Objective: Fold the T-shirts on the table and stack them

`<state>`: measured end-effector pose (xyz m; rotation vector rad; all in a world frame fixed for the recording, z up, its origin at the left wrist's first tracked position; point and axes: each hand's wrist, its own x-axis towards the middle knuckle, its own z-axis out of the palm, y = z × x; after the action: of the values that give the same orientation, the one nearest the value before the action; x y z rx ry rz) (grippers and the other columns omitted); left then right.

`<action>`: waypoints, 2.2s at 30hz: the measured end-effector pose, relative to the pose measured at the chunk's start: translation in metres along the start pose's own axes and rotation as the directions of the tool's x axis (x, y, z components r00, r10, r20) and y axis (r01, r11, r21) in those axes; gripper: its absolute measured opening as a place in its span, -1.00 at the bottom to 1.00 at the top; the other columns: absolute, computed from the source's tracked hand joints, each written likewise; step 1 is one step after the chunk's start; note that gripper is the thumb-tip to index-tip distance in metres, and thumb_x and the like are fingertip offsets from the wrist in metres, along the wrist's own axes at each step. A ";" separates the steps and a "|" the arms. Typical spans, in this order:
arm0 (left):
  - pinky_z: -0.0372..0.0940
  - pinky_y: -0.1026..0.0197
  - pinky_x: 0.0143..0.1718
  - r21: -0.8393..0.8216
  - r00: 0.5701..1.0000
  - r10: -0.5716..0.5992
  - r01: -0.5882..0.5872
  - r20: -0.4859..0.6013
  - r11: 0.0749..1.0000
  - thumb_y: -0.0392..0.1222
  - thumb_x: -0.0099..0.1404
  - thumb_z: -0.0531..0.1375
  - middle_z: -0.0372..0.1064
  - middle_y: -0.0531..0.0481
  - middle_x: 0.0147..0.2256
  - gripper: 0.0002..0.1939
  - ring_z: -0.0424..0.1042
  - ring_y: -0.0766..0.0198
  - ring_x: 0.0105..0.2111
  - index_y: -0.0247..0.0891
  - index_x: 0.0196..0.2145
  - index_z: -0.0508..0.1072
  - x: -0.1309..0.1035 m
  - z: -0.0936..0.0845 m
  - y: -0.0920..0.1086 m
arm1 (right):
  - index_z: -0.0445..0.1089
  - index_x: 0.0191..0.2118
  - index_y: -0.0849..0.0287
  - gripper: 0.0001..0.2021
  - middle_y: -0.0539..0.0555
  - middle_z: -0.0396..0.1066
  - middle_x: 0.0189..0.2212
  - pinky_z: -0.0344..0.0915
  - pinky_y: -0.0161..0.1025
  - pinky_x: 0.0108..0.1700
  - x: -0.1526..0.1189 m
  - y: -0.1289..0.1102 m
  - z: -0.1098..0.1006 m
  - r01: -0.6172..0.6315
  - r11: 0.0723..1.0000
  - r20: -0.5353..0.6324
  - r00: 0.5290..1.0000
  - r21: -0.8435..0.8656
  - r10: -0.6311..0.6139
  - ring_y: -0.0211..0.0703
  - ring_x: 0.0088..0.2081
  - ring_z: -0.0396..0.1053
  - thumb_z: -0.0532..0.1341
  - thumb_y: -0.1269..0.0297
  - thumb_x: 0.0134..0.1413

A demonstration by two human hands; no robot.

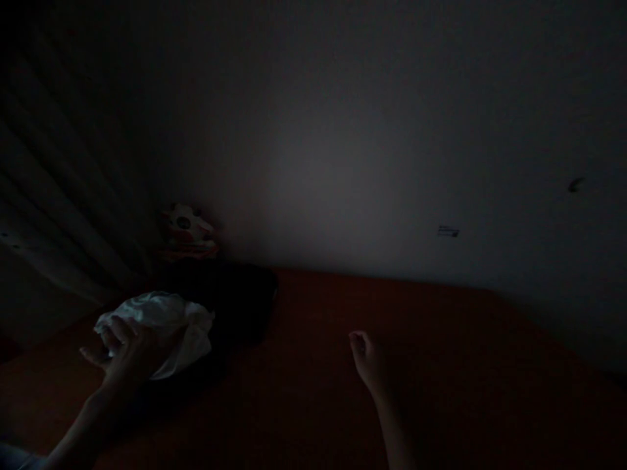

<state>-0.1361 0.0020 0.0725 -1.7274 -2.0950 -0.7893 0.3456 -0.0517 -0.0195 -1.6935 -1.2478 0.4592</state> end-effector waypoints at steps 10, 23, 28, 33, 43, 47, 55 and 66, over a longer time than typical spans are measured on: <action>0.33 0.01 0.17 -0.523 0.564 0.796 -0.620 0.221 0.585 -0.27 0.38 0.07 0.41 -0.16 0.15 -0.64 0.42 0.06 0.11 -0.21 0.08 0.46 -0.038 0.050 0.191 | 0.43 -0.24 0.10 -0.83 0.15 0.55 -0.25 0.33 -0.16 -0.13 0.004 -0.006 0.008 0.161 0.889 0.052 0.987 -0.429 -0.153 -0.05 -0.19 0.50 0.09 0.27 0.19; 0.27 -0.11 0.23 -0.564 0.643 0.730 -0.522 0.233 0.640 -0.20 0.44 0.03 0.39 -0.21 0.20 -0.60 0.38 0.00 0.17 -0.23 0.14 0.47 -0.074 0.120 0.208 | 0.37 -0.27 0.06 -0.89 0.04 0.51 -0.40 0.24 -0.25 -0.29 0.010 0.000 0.010 0.278 0.865 0.101 0.960 -0.418 -0.261 -0.13 -0.37 0.47 0.11 0.24 0.22; 0.28 -0.13 0.22 -0.536 0.634 0.729 -0.534 0.257 0.654 -0.20 0.44 0.02 0.39 -0.18 0.20 -0.60 0.39 0.00 0.16 -0.20 0.14 0.48 -0.075 0.120 0.209 | 0.36 -0.24 0.05 -0.86 0.04 0.51 -0.38 0.28 -0.22 -0.28 0.009 0.001 0.007 0.232 0.923 0.068 0.973 -0.309 -0.221 -0.11 -0.34 0.49 0.07 0.22 0.21; 0.29 -0.12 0.22 -0.551 0.629 0.740 -0.540 0.237 0.636 -0.19 0.45 0.03 0.38 -0.16 0.22 -0.61 0.39 0.01 0.17 -0.19 0.13 0.49 -0.075 0.120 0.207 | 0.35 -0.16 0.06 -0.81 0.06 0.50 -0.36 0.32 -0.19 -0.27 0.008 0.004 0.009 0.190 0.948 0.034 0.982 -0.257 -0.188 -0.09 -0.34 0.50 0.06 0.16 0.22; 0.29 -0.11 0.23 -0.575 0.641 0.727 -0.507 0.246 0.642 -0.17 0.43 0.06 0.38 -0.14 0.22 -0.63 0.37 0.03 0.20 -0.17 0.10 0.51 -0.075 0.120 0.205 | 0.36 -0.16 0.06 -0.81 0.07 0.49 -0.37 0.35 -0.17 -0.25 0.008 0.006 0.009 0.171 0.961 -0.005 0.984 -0.217 -0.176 -0.07 -0.33 0.50 0.07 0.17 0.21; 0.28 -0.10 0.23 -0.572 0.634 0.722 -0.495 0.276 0.654 -0.18 0.44 0.05 0.38 -0.17 0.22 -0.63 0.38 0.01 0.19 -0.19 0.10 0.52 -0.074 0.114 0.206 | 0.36 -0.15 0.06 -0.79 0.07 0.49 -0.38 0.35 -0.17 -0.26 0.009 0.007 0.008 0.161 0.970 -0.008 0.986 -0.180 -0.165 -0.07 -0.35 0.50 0.07 0.14 0.21; 0.26 -0.11 0.25 -0.598 0.642 0.715 -0.468 0.277 0.651 -0.16 0.44 0.06 0.38 -0.15 0.22 -0.63 0.36 0.02 0.20 -0.17 0.09 0.52 -0.076 0.108 0.207 | 0.33 -0.16 0.08 -0.73 0.08 0.49 -0.38 0.36 -0.15 -0.25 0.010 0.006 0.004 0.136 0.983 -0.009 0.990 -0.126 -0.138 -0.05 -0.34 0.51 0.03 0.05 0.20; 0.25 -0.10 0.24 -0.619 0.623 0.726 -0.455 0.293 0.640 -0.17 0.44 0.06 0.37 -0.19 0.21 -0.63 0.36 0.00 0.19 -0.20 0.10 0.51 -0.076 0.103 0.209 | 0.35 -0.21 0.06 -0.70 0.10 0.53 -0.34 0.37 -0.11 -0.20 0.012 0.012 0.003 0.125 0.988 0.037 0.992 -0.087 -0.122 -0.03 -0.29 0.52 0.04 -0.03 0.17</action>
<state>0.0940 0.0276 -0.0073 -3.0129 -1.3600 -0.7053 0.3549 -0.0402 -0.0287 -1.6768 -1.4054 0.3622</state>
